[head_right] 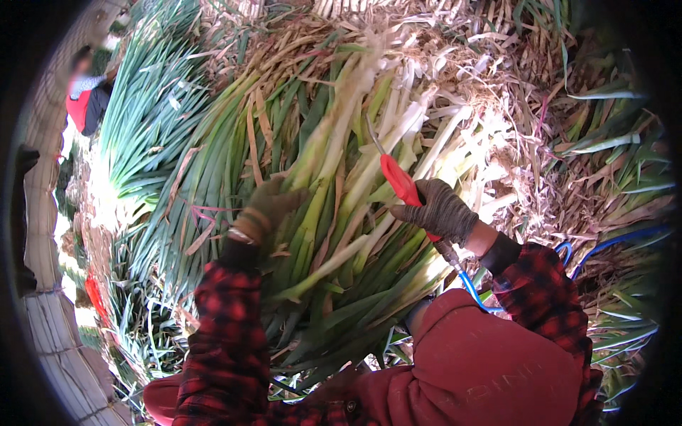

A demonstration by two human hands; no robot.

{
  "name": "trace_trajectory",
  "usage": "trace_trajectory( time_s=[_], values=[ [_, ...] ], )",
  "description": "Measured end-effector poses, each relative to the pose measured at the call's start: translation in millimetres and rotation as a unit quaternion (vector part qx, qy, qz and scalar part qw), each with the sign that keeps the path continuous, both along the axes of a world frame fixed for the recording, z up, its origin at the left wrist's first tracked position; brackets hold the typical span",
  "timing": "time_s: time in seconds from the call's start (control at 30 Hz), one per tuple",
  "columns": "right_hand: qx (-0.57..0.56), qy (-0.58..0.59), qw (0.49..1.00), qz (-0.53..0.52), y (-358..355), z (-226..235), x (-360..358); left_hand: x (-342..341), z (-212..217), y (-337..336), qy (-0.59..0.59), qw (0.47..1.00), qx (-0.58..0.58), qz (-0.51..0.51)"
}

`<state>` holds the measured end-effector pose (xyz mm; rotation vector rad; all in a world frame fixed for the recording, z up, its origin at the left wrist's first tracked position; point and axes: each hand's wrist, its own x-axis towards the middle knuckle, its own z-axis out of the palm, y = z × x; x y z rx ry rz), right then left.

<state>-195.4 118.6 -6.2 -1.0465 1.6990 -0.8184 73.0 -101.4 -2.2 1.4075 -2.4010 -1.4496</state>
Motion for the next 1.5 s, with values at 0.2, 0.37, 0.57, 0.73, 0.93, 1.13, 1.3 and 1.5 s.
trace_trajectory(
  time_s=[0.2, 0.37, 0.57, 0.73, 0.93, 1.13, 1.3, 1.5],
  values=[
    [-0.001, -0.015, 0.98, 0.197, 16, 18, 52, 11, -66, 10, -0.106, 0.988, -0.114, 0.016],
    [0.015, 0.023, 0.983, 0.182, -32, -19, 34, 4, -24, 23, -0.102, 0.983, -0.143, 0.058],
    [0.03, 0.077, 0.994, 0.075, -79, -34, -1, 14, -46, 15, -0.095, 0.984, -0.146, 0.04],
    [0.037, 0.109, 0.993, 0.025, -117, -44, -38, 28, -70, 11, -0.062, 0.992, -0.101, 0.051],
    [0.035, 0.104, 0.994, -0.029, -167, -68, -73, 31, -64, 18, 0.028, 0.993, -0.054, 0.099],
    [0.075, 0.066, 0.989, -0.113, -173, -88, -108, -1, -48, 30, 0.017, 0.989, -0.112, 0.1],
    [0.014, 0.111, 0.992, 0.056, -111, -42, -38, 11, -36, 22, 0.052, 0.971, -0.221, 0.071],
    [0.053, 0.026, 0.99, 0.131, -24, 32, 24, 14, -45, 7, 0.034, 0.958, -0.284, 0.028]
  ],
)
